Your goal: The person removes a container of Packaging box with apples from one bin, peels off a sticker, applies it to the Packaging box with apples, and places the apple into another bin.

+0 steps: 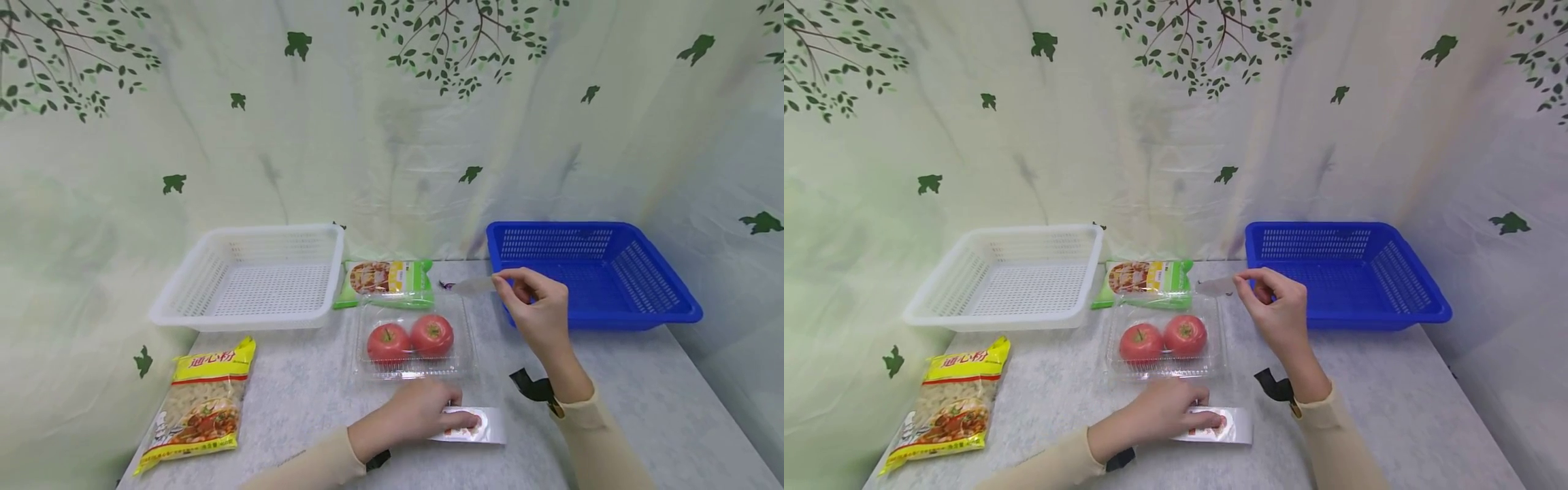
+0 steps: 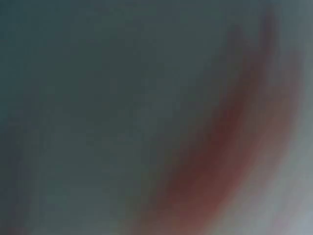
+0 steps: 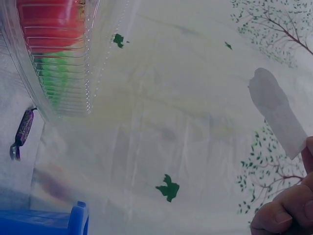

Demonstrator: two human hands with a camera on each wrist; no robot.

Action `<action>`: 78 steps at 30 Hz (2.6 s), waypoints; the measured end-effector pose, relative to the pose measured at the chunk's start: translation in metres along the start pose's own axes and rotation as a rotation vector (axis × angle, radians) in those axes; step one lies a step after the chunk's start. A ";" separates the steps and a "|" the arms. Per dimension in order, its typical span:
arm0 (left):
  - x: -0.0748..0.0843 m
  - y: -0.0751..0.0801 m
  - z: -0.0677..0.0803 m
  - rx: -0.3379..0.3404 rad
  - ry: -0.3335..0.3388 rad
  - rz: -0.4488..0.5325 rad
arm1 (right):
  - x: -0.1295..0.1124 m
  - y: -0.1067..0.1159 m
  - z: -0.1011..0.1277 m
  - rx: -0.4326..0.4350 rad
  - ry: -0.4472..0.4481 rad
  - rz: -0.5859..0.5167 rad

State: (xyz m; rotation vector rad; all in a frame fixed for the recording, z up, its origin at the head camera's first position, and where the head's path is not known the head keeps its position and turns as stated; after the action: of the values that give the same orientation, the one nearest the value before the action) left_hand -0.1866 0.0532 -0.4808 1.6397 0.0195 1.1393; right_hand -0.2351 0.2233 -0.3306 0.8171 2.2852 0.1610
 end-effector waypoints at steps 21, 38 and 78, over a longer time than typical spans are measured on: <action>0.003 0.020 0.028 -0.169 -0.012 -0.130 | 0.000 -0.002 0.000 -0.012 0.001 0.001; 0.013 -0.018 0.045 -0.047 -0.159 -0.579 | 0.000 -0.004 0.002 -0.018 0.004 0.005; 0.034 0.112 0.023 0.394 -0.034 0.573 | -0.023 -0.016 0.009 -0.005 0.157 0.016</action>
State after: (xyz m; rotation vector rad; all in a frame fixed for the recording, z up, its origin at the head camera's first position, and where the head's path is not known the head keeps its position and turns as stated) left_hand -0.2099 0.0079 -0.3724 2.0887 -0.2809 1.6135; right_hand -0.2245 0.1962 -0.3288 0.8466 2.4236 0.2457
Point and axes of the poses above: each hand's wrist, its own z-axis away from the middle knuckle, its own y-axis out of the back of the hand, x = y × z, the point moved 9 cm from there along -z, towards the middle knuckle, and after that the axes turned 12 degrees about z, right-handed, at the moved point
